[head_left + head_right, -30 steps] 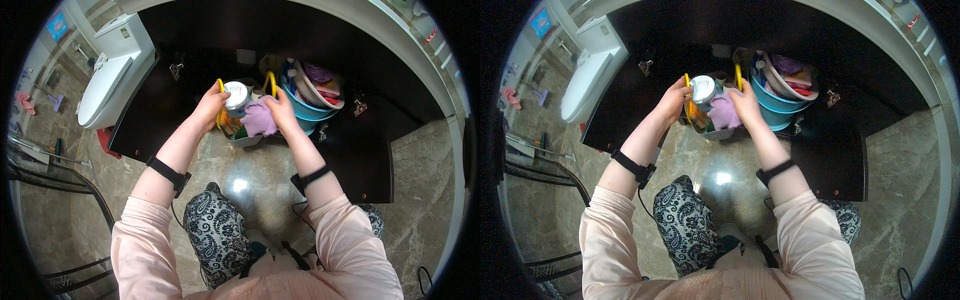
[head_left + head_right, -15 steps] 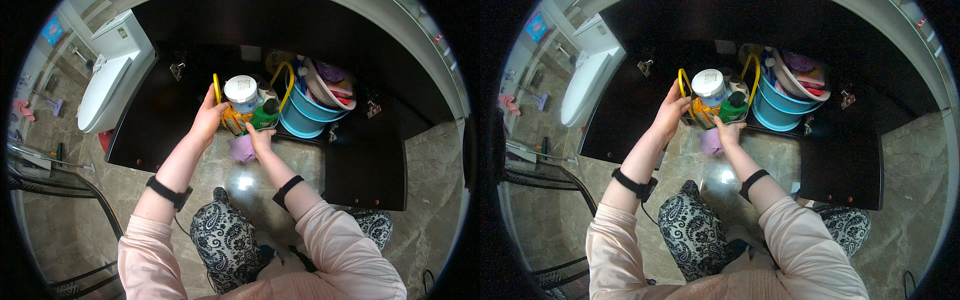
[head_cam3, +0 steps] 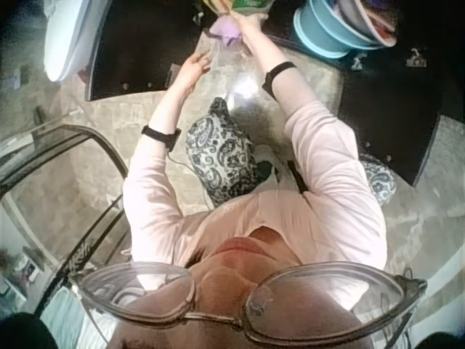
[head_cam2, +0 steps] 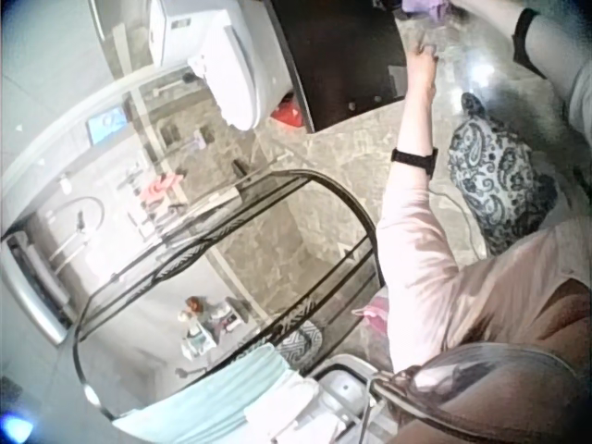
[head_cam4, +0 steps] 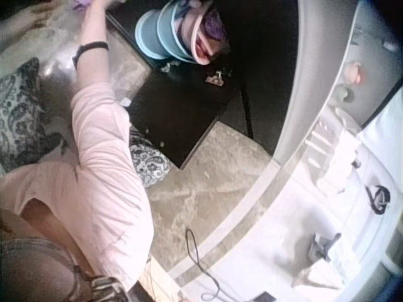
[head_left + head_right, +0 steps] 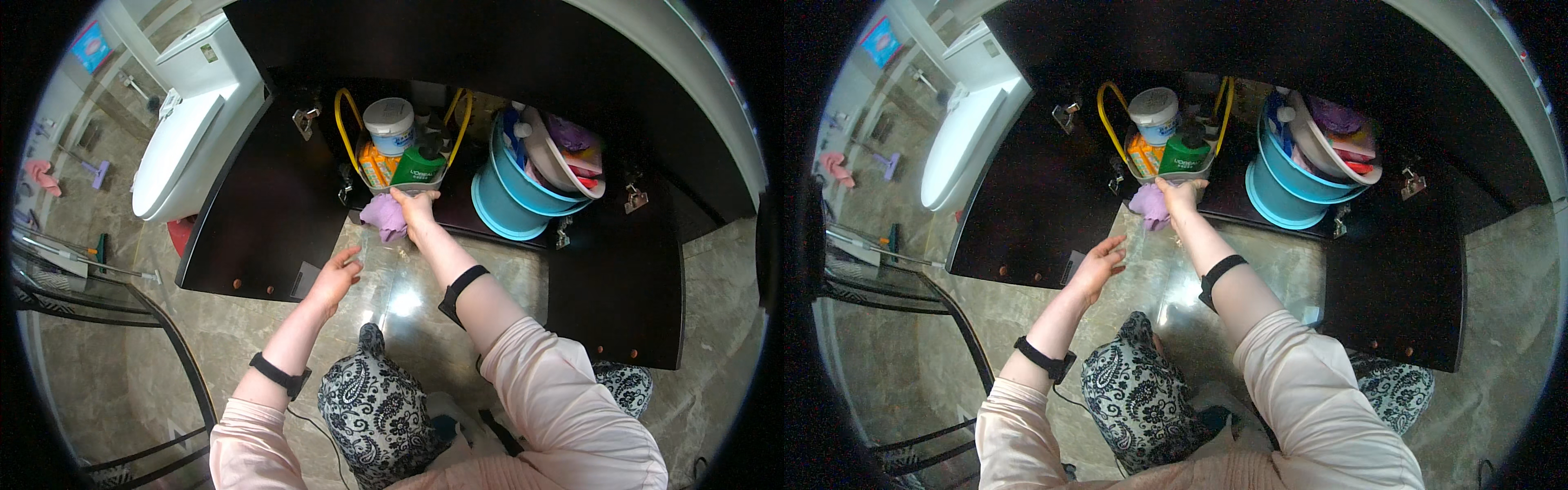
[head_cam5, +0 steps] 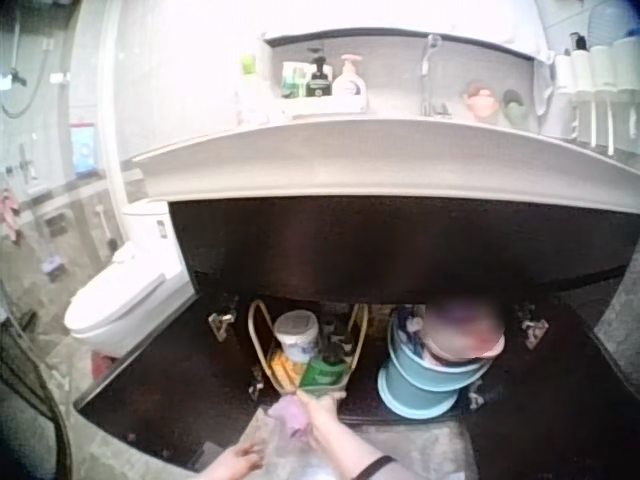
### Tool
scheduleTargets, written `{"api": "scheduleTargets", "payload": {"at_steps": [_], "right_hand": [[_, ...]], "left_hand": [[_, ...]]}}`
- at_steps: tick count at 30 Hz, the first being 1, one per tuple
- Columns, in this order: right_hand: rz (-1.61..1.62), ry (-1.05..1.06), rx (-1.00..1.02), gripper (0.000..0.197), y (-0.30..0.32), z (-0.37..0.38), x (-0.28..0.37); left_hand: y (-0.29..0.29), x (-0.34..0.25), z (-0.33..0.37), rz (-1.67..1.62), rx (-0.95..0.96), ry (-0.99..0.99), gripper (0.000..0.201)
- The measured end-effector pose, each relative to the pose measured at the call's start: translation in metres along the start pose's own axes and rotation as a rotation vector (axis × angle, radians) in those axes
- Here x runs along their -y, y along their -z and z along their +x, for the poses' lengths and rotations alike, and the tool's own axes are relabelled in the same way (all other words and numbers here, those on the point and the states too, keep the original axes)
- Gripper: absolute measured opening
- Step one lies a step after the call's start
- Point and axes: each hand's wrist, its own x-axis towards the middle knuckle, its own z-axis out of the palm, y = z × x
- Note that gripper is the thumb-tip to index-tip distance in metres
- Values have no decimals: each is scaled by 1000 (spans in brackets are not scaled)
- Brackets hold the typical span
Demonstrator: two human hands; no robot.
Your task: The person wipes the inside and outside panels of a bathroom vanity cabinet door with a cloth, and then organizes cleaning supplies and containers inside a small basket.
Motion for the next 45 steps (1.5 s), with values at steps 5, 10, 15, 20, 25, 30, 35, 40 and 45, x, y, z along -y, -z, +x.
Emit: {"api": "scheduleTargets", "payload": {"at_steps": [5, 10, 15, 20, 25, 30, 35, 40, 45], "right_hand": [[168, -77, 225, 102, -17, -1, 20], [92, -239, 478, 99, -10, 2, 60], [-247, -196, 528, 103, 17, 7, 60], [-333, -180, 533, 76, 68, -10, 25], [-191, -175, 529, 54, 111, -65, -4], [-25, -206, 405, 43, 171, -107, 5], [-53, 97, 174, 39, 211, -145, 47], [-9, 398, -5, 56, 243, -202, 115], [-171, 819, -289, 73, 273, -270, 157]], "left_hand": [[28, 43, -8, 93, -23, 169, 43], [46, 73, -9, 108, -142, 263, 49], [67, 86, -18, 93, -202, 347, 52], [75, 84, -30, 203, -326, 292, 44], [80, 59, -65, 148, -343, 343, 58], [74, 35, -87, 307, -723, -186, 73], [65, 7, -92, 162, -689, -385, 67], [46, 6, -107, 174, -642, -340, 65], [34, -5, -121, 251, -384, -321, 62]]}}
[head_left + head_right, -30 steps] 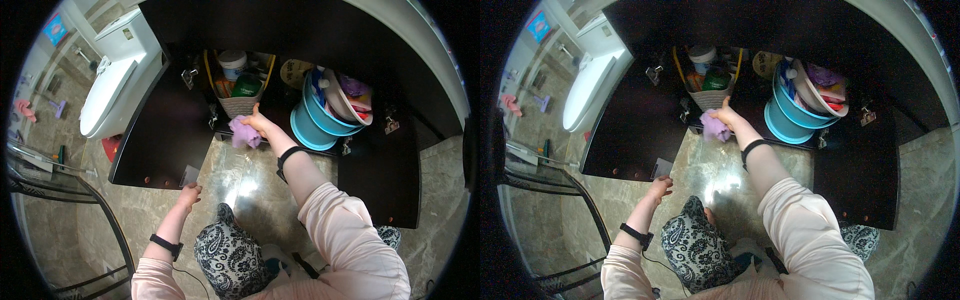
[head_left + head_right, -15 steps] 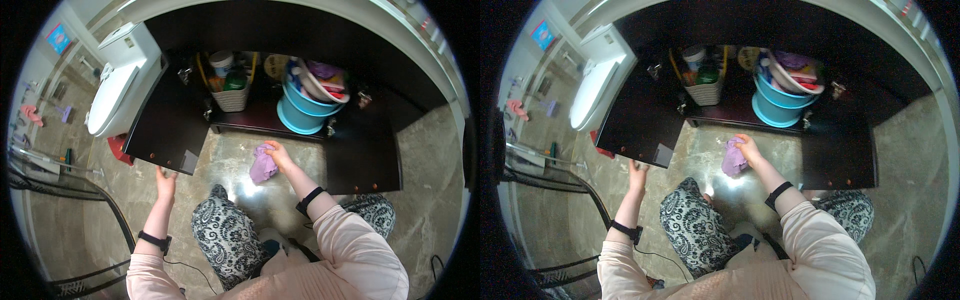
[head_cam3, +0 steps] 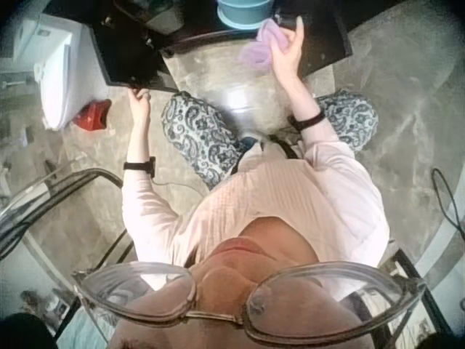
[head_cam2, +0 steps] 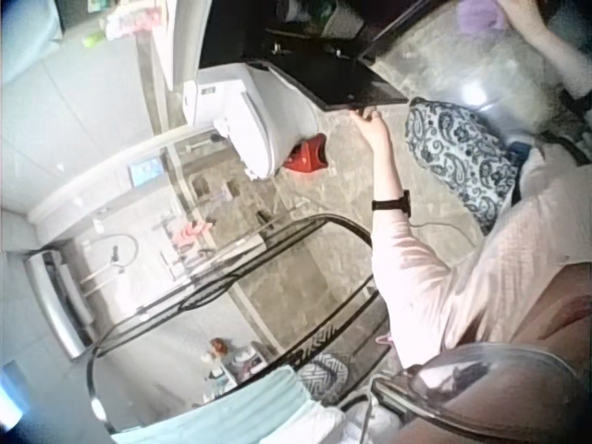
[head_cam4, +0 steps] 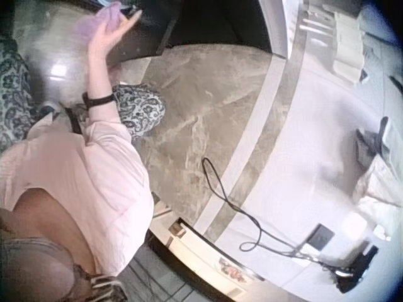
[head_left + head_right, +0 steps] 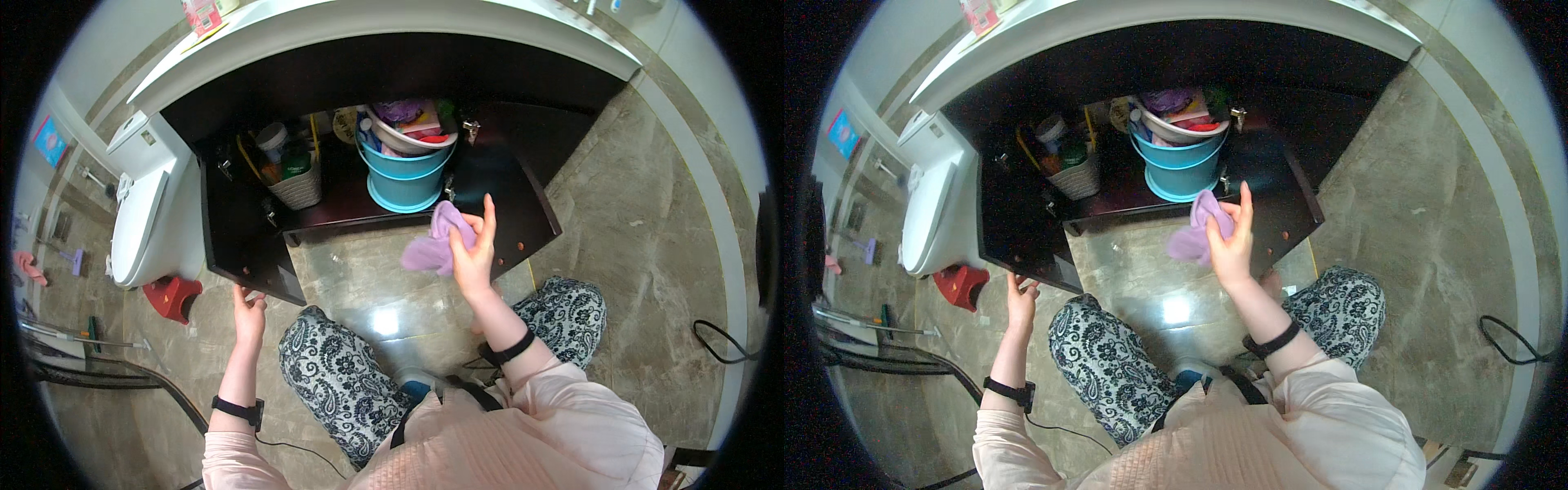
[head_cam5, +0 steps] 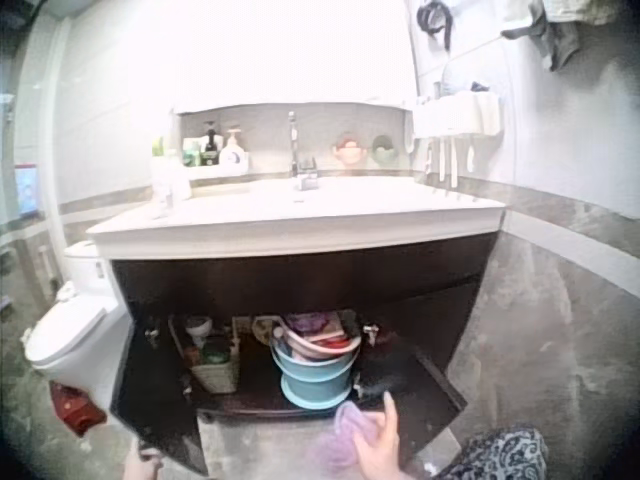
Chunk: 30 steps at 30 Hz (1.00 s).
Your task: The person wipes the inside and outside panels of a bathroom vanity cabinet door with a cloth, and then organizes cleaning supplies and containers inside a small basket.
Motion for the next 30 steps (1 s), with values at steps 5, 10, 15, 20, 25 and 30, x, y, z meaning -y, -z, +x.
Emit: {"api": "scheduleTargets", "payload": {"at_steps": [5, 10, 15, 20, 25, 30], "right_hand": [[42, 0, -140, 83, 47, -19, 51], [39, 33, -206, 83, 61, -39, 89], [190, -253, -115, 83, 62, -57, 65], [215, -309, -77, 84, 40, -72, 69], [222, -314, 177, 83, 16, -88, 64], [-25, -39, 249, 56, 8, -37, 69]], "left_hand": [[-8, -24, 8, 39, 324, -142, 56], [-41, -49, 25, 188, 467, -266, 69], [-64, -60, 52, 322, 493, -293, 76], [-70, -74, 51, 292, 542, -232, 76], [-72, -87, 45, 277, 571, -140, 78], [-79, -85, 49, 327, 561, -216, 79]]}}
